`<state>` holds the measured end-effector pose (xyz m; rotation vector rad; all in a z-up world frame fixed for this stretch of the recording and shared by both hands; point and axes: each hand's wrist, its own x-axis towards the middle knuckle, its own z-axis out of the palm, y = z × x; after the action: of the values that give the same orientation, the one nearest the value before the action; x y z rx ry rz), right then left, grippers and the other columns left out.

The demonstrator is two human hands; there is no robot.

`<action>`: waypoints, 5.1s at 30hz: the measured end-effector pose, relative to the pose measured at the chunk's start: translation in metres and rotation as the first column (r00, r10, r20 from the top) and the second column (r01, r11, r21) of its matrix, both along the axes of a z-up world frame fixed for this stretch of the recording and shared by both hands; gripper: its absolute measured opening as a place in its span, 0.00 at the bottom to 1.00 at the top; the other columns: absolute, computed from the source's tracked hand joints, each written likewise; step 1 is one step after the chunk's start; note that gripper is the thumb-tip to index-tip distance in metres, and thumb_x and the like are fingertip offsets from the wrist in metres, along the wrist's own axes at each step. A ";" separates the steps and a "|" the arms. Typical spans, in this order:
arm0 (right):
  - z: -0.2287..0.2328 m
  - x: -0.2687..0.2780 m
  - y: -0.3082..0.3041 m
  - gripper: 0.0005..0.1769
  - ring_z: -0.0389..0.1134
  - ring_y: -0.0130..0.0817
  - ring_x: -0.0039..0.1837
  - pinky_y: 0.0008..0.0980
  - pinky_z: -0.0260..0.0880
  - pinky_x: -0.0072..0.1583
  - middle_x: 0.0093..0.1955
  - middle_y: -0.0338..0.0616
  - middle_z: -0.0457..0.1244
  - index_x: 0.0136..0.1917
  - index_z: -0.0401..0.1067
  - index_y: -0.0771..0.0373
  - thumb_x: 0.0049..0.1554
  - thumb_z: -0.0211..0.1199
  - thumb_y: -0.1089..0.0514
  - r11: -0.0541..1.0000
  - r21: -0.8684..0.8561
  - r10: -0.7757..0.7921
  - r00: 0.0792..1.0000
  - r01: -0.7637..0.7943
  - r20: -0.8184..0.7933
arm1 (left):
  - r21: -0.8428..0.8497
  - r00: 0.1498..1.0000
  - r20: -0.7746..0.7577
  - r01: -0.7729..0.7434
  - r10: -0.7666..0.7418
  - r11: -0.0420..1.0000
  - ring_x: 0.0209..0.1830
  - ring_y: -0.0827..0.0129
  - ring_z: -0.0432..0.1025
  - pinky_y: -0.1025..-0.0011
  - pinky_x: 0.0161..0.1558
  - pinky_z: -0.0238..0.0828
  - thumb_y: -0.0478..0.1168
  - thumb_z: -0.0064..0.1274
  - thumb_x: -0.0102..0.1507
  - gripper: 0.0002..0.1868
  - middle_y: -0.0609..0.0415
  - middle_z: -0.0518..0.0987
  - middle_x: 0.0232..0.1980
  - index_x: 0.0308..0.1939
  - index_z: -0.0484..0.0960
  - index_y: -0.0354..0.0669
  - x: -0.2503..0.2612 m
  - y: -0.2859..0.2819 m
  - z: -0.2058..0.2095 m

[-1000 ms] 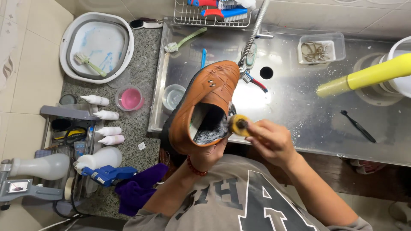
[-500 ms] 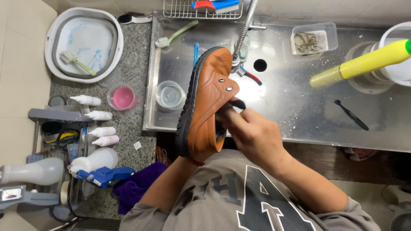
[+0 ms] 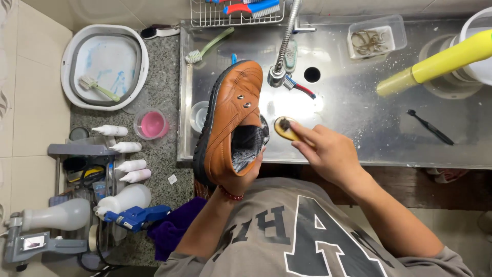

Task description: Cleaning and scrubbing a brown leather shoe at a sink using a brush and cloth.

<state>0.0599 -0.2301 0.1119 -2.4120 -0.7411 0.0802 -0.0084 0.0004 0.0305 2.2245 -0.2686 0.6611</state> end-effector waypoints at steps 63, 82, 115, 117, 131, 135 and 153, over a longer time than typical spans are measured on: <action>0.013 0.030 0.018 0.27 0.67 0.47 0.41 0.43 0.68 0.40 0.42 0.46 0.64 0.67 0.71 0.59 0.59 0.66 0.46 0.997 0.021 0.072 0.985 -0.076 0.154 | -0.959 0.939 -0.260 -0.279 -0.225 -0.054 0.61 0.58 0.70 0.58 0.62 0.68 0.69 0.34 0.74 0.41 0.47 0.74 0.64 0.72 0.67 0.36 0.015 0.021 0.010; 0.009 0.041 0.015 0.20 0.66 0.41 0.37 0.41 0.65 0.36 0.34 0.39 0.62 0.38 0.67 0.58 0.56 0.70 0.43 0.914 -0.007 0.403 0.907 -0.405 0.121 | -0.911 0.844 -0.407 -0.401 -0.350 0.093 0.67 0.62 0.69 0.62 0.68 0.65 0.63 0.32 0.71 0.38 0.47 0.72 0.69 0.72 0.66 0.36 0.015 0.017 0.045; 0.053 0.030 0.007 0.09 0.66 0.37 0.37 0.36 0.66 0.33 0.34 0.40 0.60 0.45 0.71 0.61 0.58 0.63 0.53 0.756 -0.228 0.654 0.696 -0.613 0.296 | -0.800 0.912 -0.232 0.020 -0.339 0.599 0.56 0.62 0.78 0.69 0.57 0.76 0.73 0.48 0.68 0.50 0.42 0.81 0.60 0.65 0.74 0.22 0.004 0.031 0.064; 0.018 0.025 0.012 0.08 0.67 0.39 0.37 0.39 0.67 0.35 0.34 0.42 0.61 0.43 0.72 0.60 0.53 0.63 0.55 0.729 -0.268 0.680 0.711 -0.630 0.179 | -0.698 0.932 -0.225 0.051 -0.286 0.714 0.54 0.63 0.78 0.70 0.56 0.76 0.75 0.49 0.65 0.52 0.43 0.83 0.57 0.64 0.75 0.23 0.013 0.027 0.066; -0.026 0.035 0.027 0.16 0.69 0.44 0.34 0.39 0.68 0.39 0.33 0.48 0.67 0.43 0.77 0.61 0.53 0.70 0.46 0.957 0.151 0.280 0.918 -0.246 -0.280 | -0.364 0.994 0.019 0.104 -0.105 0.926 0.63 0.55 0.77 0.61 0.65 0.75 0.78 0.44 0.64 0.56 0.39 0.79 0.62 0.69 0.68 0.24 0.019 0.041 -0.025; -0.002 0.038 0.026 0.12 0.67 0.36 0.37 0.36 0.64 0.35 0.33 0.37 0.64 0.42 0.77 0.54 0.53 0.69 0.45 0.952 -0.091 0.305 0.898 -0.291 0.318 | -0.559 0.998 0.063 0.053 -0.021 0.828 0.66 0.58 0.70 0.62 0.70 0.66 0.69 0.44 0.72 0.43 0.43 0.74 0.66 0.66 0.69 0.27 0.034 0.047 -0.015; -0.032 0.042 0.024 0.15 0.63 0.37 0.30 0.36 0.63 0.34 0.28 0.42 0.64 0.41 0.78 0.59 0.56 0.69 0.45 0.918 0.075 0.393 0.873 -0.389 -0.289 | -0.552 0.997 -0.070 -0.007 -0.038 0.834 0.62 0.61 0.75 0.66 0.65 0.71 0.74 0.43 0.68 0.49 0.46 0.80 0.60 0.67 0.72 0.27 0.052 0.034 0.009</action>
<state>0.1018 -0.2062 0.0803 -2.1313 -1.0664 0.5895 0.0433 0.0347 0.0397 1.6790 -0.0415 0.5536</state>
